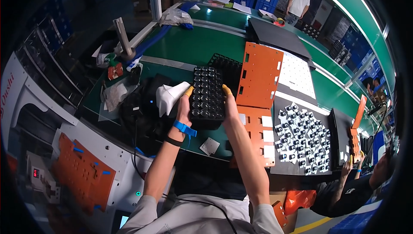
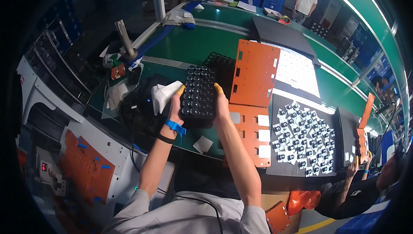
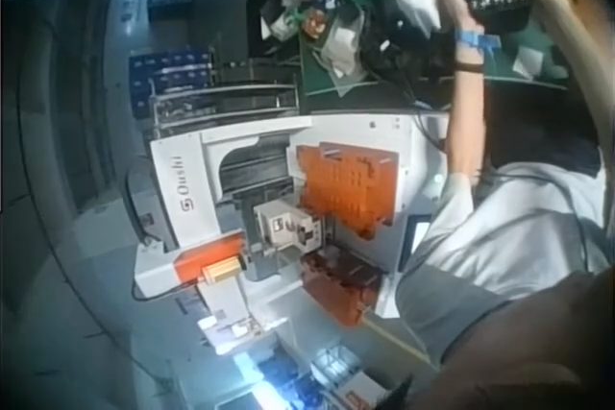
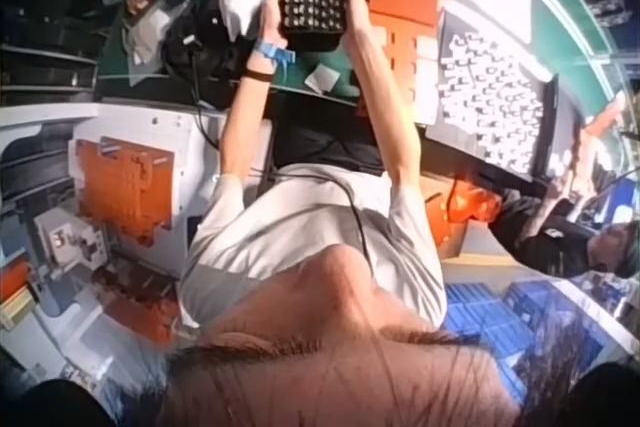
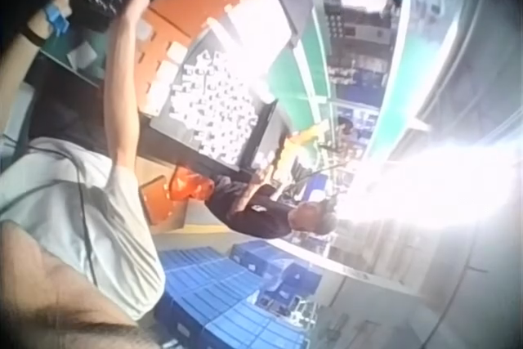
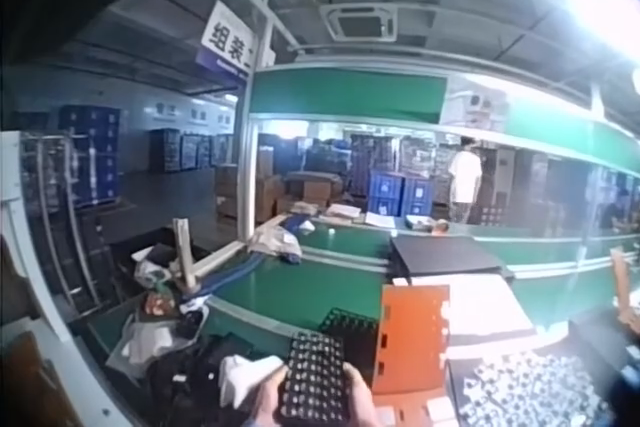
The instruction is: Manually assembling and packaging small electrical components into plastic bags and boxes on a factory line.
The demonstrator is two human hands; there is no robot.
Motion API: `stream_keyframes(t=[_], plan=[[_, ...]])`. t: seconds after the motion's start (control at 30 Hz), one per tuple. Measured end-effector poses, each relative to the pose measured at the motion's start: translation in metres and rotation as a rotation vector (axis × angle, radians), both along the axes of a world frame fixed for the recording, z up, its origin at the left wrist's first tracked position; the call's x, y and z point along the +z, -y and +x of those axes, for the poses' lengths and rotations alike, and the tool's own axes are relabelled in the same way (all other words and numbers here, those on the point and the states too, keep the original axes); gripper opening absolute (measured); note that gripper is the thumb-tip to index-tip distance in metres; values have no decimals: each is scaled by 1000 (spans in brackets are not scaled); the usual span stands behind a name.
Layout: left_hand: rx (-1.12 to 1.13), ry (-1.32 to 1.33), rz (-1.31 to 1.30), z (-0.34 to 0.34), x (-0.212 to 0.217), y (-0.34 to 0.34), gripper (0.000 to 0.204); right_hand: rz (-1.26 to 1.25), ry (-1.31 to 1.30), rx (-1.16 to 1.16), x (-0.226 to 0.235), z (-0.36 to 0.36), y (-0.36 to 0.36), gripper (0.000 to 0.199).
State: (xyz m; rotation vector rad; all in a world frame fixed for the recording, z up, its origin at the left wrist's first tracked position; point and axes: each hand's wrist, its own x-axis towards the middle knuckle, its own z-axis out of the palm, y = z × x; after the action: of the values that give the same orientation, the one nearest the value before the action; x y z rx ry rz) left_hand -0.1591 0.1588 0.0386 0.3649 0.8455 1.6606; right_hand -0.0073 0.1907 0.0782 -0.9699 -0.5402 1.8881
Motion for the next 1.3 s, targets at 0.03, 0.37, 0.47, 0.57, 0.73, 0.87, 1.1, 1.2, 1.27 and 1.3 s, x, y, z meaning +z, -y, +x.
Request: stream_keyframes(t=[0.03, 0.37, 0.47, 0.57, 0.73, 0.87, 1.1, 1.2, 1.27, 1.3], plan=[[-18, 32, 14, -1, 0, 0, 36, 7, -3, 25, -2, 0, -3, 43], [-114, -4, 60, -2, 10, -1, 35, 92, -37, 66, -10, -3, -6, 53], [-16, -55, 56, 1, 16, 2, 34, 82, -75, 84, -1, -4, -3, 53], [-93, 103, 30, -3, 25, 3, 32, 142, -135, 80, 0, -4, -5, 44], [-177, -24, 175, 11, 72, 25, 34, 122, -155, 65, 38, 6, 12, 42], [-188, -4, 170, 21, 87, 39, 38, 140, -106, 21, 56, 14, 25, 39], [-260, -45, 183, 54, 102, 52, 39, 198, -156, 24, 85, 57, 54, 41], [-281, -37, 195, 65, 105, 58, 40, 237, -141, 56, 98, 70, 70, 48], [-275, -53, 213, 76, 113, 66, 41, 299, -112, 20, 107, 78, 81, 47], [-282, -58, 213, 83, 118, 72, 41, 300, -116, 12, 107, 84, 84, 47]])
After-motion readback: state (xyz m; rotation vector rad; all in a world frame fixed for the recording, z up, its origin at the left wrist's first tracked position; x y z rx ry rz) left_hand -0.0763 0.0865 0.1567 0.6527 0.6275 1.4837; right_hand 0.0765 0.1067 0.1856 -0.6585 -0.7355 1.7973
